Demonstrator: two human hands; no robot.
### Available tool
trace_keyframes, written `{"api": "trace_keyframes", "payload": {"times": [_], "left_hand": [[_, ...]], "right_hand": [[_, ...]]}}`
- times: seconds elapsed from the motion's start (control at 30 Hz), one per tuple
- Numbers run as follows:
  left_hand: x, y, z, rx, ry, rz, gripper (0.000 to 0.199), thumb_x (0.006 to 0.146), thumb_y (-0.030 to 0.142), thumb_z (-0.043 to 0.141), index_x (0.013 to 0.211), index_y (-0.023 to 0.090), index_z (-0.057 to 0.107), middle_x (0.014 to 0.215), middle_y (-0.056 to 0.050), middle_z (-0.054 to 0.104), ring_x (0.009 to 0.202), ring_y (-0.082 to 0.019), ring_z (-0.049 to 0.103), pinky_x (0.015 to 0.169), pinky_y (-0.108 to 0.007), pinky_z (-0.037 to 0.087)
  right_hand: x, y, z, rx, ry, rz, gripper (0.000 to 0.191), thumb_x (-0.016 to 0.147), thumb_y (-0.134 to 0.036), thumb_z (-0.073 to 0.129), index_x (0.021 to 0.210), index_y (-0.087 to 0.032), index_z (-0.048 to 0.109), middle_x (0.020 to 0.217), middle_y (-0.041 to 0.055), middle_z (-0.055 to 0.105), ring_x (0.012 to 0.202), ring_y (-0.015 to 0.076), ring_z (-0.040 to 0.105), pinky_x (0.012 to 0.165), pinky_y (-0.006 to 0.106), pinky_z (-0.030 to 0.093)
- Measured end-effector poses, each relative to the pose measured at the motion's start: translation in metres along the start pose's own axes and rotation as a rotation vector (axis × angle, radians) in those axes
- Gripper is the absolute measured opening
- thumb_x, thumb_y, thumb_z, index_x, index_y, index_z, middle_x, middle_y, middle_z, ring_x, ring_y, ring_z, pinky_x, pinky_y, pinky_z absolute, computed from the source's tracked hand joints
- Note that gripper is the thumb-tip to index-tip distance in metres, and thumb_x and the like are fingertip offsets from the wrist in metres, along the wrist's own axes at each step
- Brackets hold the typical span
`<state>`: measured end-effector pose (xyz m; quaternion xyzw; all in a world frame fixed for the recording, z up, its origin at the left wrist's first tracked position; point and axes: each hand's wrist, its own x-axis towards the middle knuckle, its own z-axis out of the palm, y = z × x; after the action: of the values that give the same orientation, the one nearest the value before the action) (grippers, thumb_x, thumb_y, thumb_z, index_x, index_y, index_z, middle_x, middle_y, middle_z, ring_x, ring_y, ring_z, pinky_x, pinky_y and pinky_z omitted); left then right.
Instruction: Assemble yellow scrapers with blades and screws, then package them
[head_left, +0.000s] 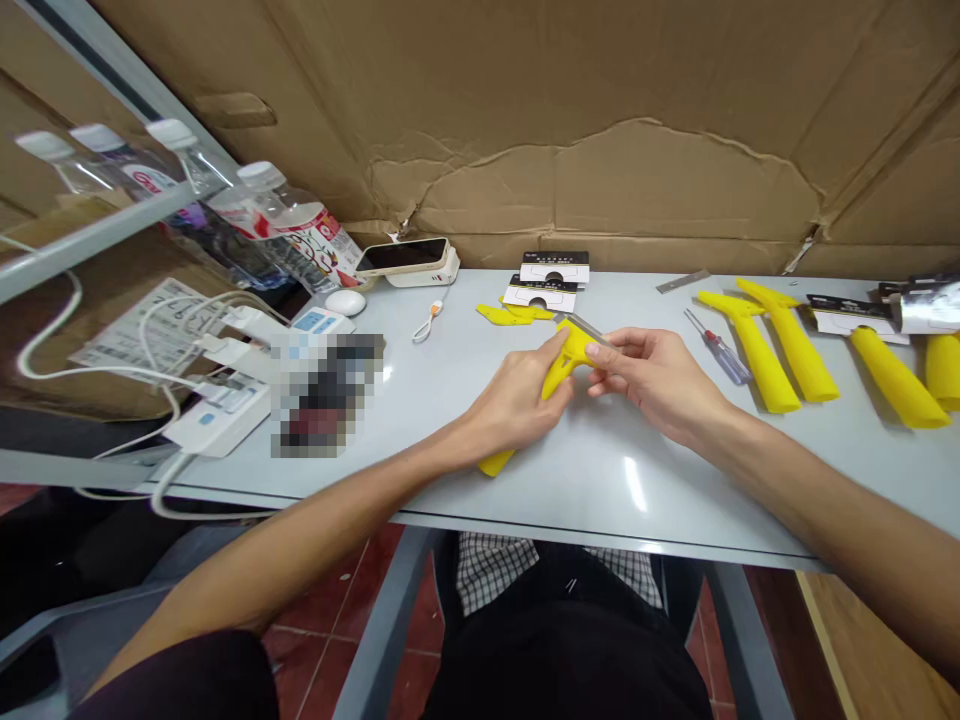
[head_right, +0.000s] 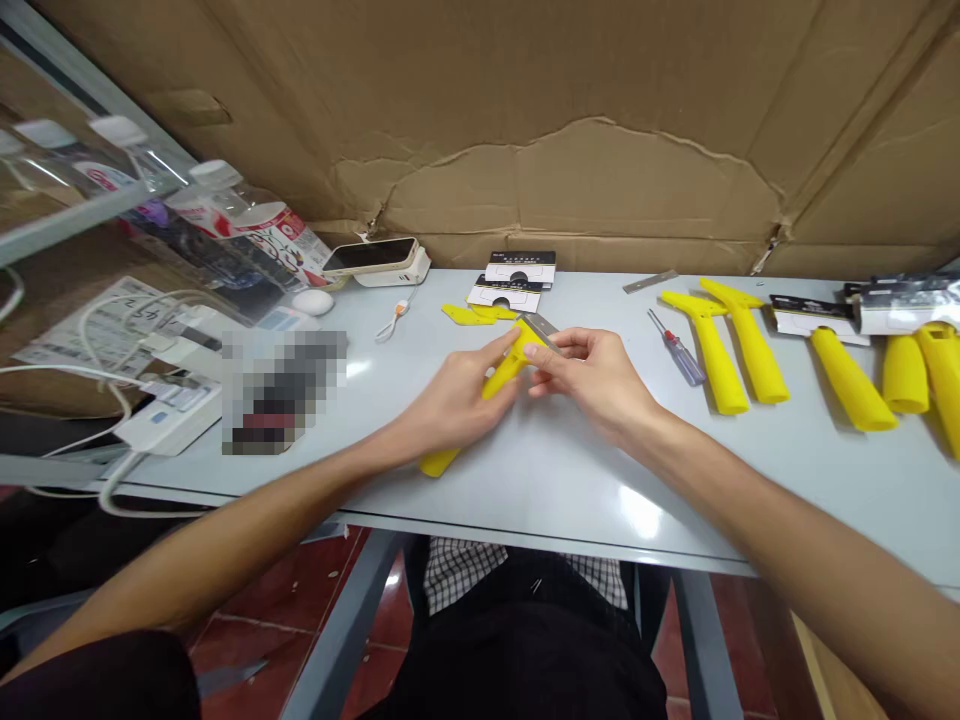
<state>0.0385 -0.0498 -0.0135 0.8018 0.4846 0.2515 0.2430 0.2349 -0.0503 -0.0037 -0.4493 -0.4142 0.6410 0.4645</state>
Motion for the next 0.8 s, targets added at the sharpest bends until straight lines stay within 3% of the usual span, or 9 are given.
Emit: {"api": "trace_keyframes", "payload": {"times": [0.1, 0.17, 0.27, 0.37, 0.43, 0.5, 0.7, 0.8], "left_hand": [[0.002, 0.001, -0.006, -0.272, -0.079, -0.136, 0.062, 0.092, 0.025, 0.062, 0.152, 0.014, 0.055, 0.081, -0.004, 0.074, 0.058, -0.017, 0.063, 0.058, -0.032, 0.053], [0.004, 0.000, -0.012, -0.554, -0.199, -0.256, 0.054, 0.090, 0.024, 0.064, 0.143, 0.013, 0.057, 0.060, 0.006, 0.058, 0.041, -0.012, 0.048, 0.043, -0.025, 0.041], [0.007, -0.006, -0.018, -0.917, -0.322, -0.357, 0.032, 0.085, 0.023, 0.069, 0.115, 0.015, 0.062, 0.048, 0.012, 0.041, 0.033, -0.008, 0.032, 0.034, -0.020, 0.029], [0.008, -0.016, -0.018, -1.104, -0.358, -0.368, 0.018, 0.081, 0.023, 0.071, 0.087, 0.020, 0.055, 0.049, 0.010, 0.043, 0.030, -0.005, 0.028, 0.029, -0.018, 0.025], [0.008, -0.020, -0.016, -1.153, -0.378, -0.369, 0.021, 0.078, 0.022, 0.072, 0.081, 0.020, 0.052, 0.053, 0.009, 0.048, 0.029, -0.004, 0.029, 0.027, -0.017, 0.026], [0.007, -0.023, -0.014, -1.175, -0.414, -0.365, 0.022, 0.077, 0.023, 0.073, 0.079, 0.020, 0.052, 0.054, 0.008, 0.049, 0.028, -0.004, 0.029, 0.026, -0.017, 0.027], [0.006, -0.028, -0.019, -1.105, -0.422, -0.364, 0.025, 0.083, 0.028, 0.073, 0.076, 0.020, 0.050, 0.048, 0.008, 0.048, 0.025, -0.005, 0.032, 0.026, -0.016, 0.030], [0.007, -0.031, -0.019, -1.003, -0.418, -0.384, 0.031, 0.087, 0.031, 0.071, 0.071, 0.022, 0.046, 0.041, 0.008, 0.044, 0.024, -0.008, 0.036, 0.026, -0.016, 0.032]], "right_hand": [[0.000, -0.010, -0.006, -0.040, -0.107, -0.012, 0.051, 0.072, -0.055, 0.098, 0.094, -0.014, 0.076, 0.094, 0.0081, 0.073, 0.073, 0.0153, 0.070, 0.070, 0.032, 0.066], [0.003, -0.022, -0.014, -0.155, -0.120, -0.028, 0.048, 0.077, -0.059, 0.093, 0.093, -0.016, 0.077, 0.099, 0.0102, 0.075, 0.072, 0.0162, 0.069, 0.063, 0.033, 0.064], [0.010, -0.042, -0.033, -0.507, -0.018, -0.140, 0.029, 0.088, -0.046, 0.085, 0.088, -0.018, 0.076, 0.090, 0.0097, 0.075, 0.067, 0.0178, 0.068, 0.061, 0.036, 0.058], [0.017, -0.057, -0.054, -1.024, 0.128, -0.354, 0.011, 0.092, -0.030, 0.075, 0.091, -0.020, 0.077, 0.083, 0.0076, 0.076, 0.072, 0.0218, 0.070, 0.073, 0.040, 0.056], [0.022, -0.062, -0.067, -1.299, 0.186, -0.461, 0.010, 0.091, -0.022, 0.070, 0.096, -0.019, 0.079, 0.087, 0.0081, 0.077, 0.082, 0.0251, 0.072, 0.081, 0.042, 0.054], [0.026, -0.063, -0.077, -1.443, 0.162, -0.478, 0.015, 0.091, -0.020, 0.067, 0.098, -0.019, 0.080, 0.089, 0.0078, 0.078, 0.087, 0.0260, 0.072, 0.083, 0.041, 0.053], [0.032, -0.061, -0.093, -1.620, -0.071, -0.252, 0.014, 0.088, -0.020, 0.070, 0.092, -0.025, 0.083, 0.095, 0.0064, 0.078, 0.085, 0.0244, 0.070, 0.073, 0.039, 0.050], [0.031, -0.059, -0.097, -1.606, -0.147, -0.225, 0.016, 0.085, -0.017, 0.071, 0.088, -0.026, 0.085, 0.092, 0.0064, 0.077, 0.084, 0.0240, 0.070, 0.071, 0.038, 0.050]]}}
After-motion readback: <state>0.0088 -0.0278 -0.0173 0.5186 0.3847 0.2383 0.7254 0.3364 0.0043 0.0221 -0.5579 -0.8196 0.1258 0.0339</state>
